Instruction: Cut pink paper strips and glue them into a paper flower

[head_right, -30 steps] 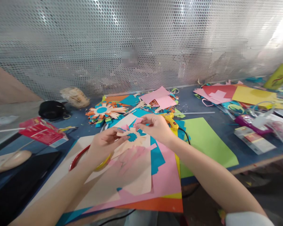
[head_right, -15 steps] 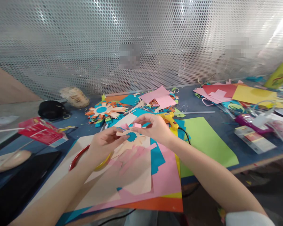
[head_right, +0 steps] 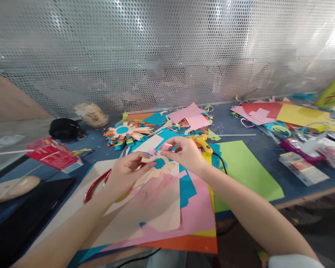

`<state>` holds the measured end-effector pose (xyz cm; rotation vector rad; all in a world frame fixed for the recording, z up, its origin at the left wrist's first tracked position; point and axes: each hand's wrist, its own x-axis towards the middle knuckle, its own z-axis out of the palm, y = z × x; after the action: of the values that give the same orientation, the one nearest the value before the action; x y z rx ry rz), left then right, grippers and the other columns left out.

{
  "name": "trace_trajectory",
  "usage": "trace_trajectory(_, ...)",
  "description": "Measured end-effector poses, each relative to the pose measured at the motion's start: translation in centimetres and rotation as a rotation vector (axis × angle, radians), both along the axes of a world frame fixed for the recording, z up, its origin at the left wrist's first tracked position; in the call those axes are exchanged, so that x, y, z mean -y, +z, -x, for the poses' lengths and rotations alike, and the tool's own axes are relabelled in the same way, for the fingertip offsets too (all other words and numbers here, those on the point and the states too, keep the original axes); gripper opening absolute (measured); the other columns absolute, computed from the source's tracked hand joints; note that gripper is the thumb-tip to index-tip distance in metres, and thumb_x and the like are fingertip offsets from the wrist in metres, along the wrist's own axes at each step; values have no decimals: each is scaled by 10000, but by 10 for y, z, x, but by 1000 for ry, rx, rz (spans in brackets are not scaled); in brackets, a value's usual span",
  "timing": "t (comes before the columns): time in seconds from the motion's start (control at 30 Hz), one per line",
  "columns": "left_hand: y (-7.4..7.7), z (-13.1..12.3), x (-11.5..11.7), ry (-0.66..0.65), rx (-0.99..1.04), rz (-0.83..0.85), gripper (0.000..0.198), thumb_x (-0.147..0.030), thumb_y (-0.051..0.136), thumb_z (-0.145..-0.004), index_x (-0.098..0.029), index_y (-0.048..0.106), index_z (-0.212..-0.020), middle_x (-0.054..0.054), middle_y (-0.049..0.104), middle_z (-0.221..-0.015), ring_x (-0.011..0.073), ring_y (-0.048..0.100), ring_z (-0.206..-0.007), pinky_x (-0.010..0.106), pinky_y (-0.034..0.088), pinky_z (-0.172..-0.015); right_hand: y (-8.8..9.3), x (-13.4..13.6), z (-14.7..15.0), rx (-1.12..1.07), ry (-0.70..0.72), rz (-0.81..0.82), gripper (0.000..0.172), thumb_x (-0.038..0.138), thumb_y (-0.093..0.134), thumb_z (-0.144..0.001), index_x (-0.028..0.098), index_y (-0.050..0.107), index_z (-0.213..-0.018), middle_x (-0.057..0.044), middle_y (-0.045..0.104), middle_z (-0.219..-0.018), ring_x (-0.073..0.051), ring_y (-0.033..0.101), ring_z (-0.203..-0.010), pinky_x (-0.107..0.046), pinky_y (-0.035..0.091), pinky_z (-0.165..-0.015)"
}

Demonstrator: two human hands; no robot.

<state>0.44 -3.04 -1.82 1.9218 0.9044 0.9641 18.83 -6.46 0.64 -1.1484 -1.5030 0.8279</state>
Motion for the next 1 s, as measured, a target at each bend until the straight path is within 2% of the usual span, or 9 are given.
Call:
trace_trajectory(0.2, -1, 1, 1, 24, -21, -70, 120, -305, 610, -740, -187, 590, -753, 19, 608, -750, 144, 565, -677, 253, 442, -594, -1, 0, 0, -54, -14, -12, 235, 372, 702, -642, 171, 597, -703, -26, 648, -742, -138, 611, -712, -273, 493, -655)
trace_trajectory(0.27, -1, 3, 1, 69, -63, -197, 105, -300, 604, -746, -196, 596, -764, 21, 627, -749, 145, 571, -657, 257, 447, -583, 0, 2, 0, -35, 4, -20, 222, 361, 695, -658, 173, 598, -723, -27, 653, -758, -132, 614, -697, -271, 499, -648)
trace_trajectory(0.33, 0, 5, 0, 116, -91, -399, 62, -268, 587, -761, -208, 604, -759, 19, 647, -739, 150, 584, -673, 269, 459, -622, 1, 4, 0, 9, 20, -80, 185, 336, 680, -687, 181, 604, -752, -28, 660, -788, -130, 617, -704, -271, 507, -654)
trace_trajectory(0.47, 4, 10, -2, 97, -29, -795, 111, -149, 587, -761, -240, 640, -797, 15, 692, -783, 169, 615, -804, 313, 455, -775, 3, 7, 0, 208, 31, -427, 42, 218, 638, -750, 212, 621, -788, -23, 674, -816, -154, 596, -892, -304, 493, -797)
trace_trajectory(0.53, 7, 12, -3, 103, 11, -912, 183, -107, 616, -736, -258, 647, -833, 8, 703, -811, 172, 618, -822, 322, 452, -775, 2, 8, -1, 318, 77, -606, 83, 148, 595, -782, 220, 616, -816, -18, 684, -819, -155, 571, -964, -332, 461, -877)
trace_trajectory(0.6, 9, 13, -3, 118, 38, -986, 219, -83, 633, -718, -266, 648, -838, 2, 706, -806, 172, 621, -811, 326, 452, -759, 1, 8, -2, 398, 117, -707, 142, 103, 559, -799, 224, 603, -859, -16, 689, -850, -148, 567, -969, -349, 442, -912)
trace_trajectory(0.73, 12, 15, -2, 124, 30, -1036, 222, -82, 640, -714, -261, 652, -845, 3, 712, -799, 173, 623, -806, 335, 446, -755, -3, 8, -3, 453, 87, -770, 180, 123, 578, -790, 231, 578, -934, -17, 679, -871, -157, 561, -960, -352, 468, -879)
trace_trajectory(0.87, 12, 14, 0, 147, -38, -1000, 115, -165, 598, -766, -255, 668, -783, 8, 716, -764, 174, 633, -793, 333, 456, -740, -7, 8, -4, 522, 41, -804, 202, 136, 569, -794, 235, 568, -971, -28, 668, -855, -182, 552, -980, -346, 493, -821)
trace_trajectory(1.0, 12, 11, 1, 134, -46, -963, 91, -211, 591, -775, -255, 668, -756, 7, 713, -733, 166, 638, -754, 322, 469, -724, -8, 8, -7, 596, 23, -857, 228, 127, 552, -804, 237, 569, -1003, -37, 664, -855, -188, 552, -974, -347, 491, -816)
